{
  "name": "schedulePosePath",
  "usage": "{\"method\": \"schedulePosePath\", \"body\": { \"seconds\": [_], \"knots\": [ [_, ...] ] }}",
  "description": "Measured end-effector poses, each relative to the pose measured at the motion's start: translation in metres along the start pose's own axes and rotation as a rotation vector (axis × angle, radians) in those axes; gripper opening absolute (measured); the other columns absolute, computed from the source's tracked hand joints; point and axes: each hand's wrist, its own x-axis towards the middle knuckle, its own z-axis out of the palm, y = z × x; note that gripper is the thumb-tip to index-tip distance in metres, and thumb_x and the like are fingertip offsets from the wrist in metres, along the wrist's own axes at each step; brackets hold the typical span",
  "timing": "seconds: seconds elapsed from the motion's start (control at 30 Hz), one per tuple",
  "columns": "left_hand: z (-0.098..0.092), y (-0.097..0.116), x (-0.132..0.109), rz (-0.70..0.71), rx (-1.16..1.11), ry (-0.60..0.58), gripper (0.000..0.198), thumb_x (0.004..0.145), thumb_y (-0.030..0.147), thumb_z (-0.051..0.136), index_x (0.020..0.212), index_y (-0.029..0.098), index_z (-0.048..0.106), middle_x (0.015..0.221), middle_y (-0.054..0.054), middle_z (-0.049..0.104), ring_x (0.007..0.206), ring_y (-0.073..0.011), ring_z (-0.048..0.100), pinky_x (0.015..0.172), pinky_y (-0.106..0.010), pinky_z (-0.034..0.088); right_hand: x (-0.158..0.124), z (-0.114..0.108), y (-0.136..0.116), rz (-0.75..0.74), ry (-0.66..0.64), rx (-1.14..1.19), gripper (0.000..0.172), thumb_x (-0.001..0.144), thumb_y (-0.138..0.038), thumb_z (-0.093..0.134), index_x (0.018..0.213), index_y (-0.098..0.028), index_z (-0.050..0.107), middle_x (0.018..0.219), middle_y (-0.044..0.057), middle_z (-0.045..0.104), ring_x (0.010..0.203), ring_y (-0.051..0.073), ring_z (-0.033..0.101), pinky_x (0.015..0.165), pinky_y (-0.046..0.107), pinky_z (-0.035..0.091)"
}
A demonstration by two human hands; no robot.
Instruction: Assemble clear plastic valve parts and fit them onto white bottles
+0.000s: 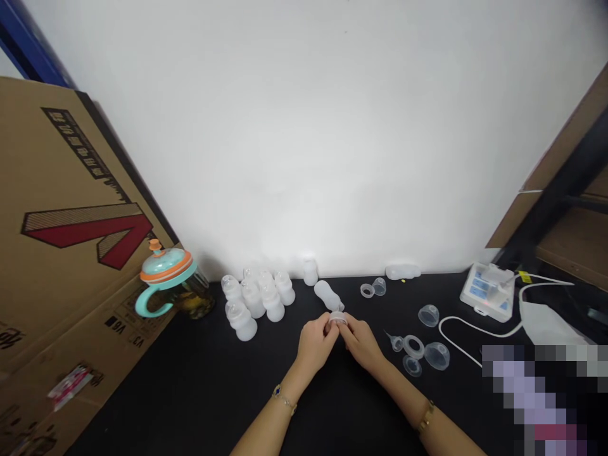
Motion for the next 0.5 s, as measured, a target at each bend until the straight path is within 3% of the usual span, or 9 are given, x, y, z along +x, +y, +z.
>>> {"method": "schedulePosePath", "body": {
  "seconds": [0.27,0.5],
  "knots": [
    [-0.0017,-0.0024,0.0013,-0.048,0.081,0.049,0.029,0.092,0.033,0.048,0.066,0.020,0.052,0.058,0.003,0.051,0.054,-0.0124,0.044,0.059,-0.027,0.024,-0.0007,-0.0006,0.0011,-0.008,0.023,0.031,0.034,0.099,-0.048,0.044,0.103,-0.022,0.065,0.067,-0.001,0.064,0.059,0.018,0.060,0.056,0.025,0.036],
    [0.0017,-0.0007,0.0003,-0.050,0.127,0.013,0.025,0.092,0.030,0.048,0.070,0.020,0.057,0.061,0.001,0.055,0.056,-0.0134,0.047,0.059,-0.027,0.023,0.0016,-0.0013,0.0043,-0.040,0.031,0.091,0.027,0.096,-0.039,0.049,0.098,-0.020,0.068,0.074,0.001,0.068,0.063,0.018,0.061,0.059,0.026,0.041]
  ]
}}
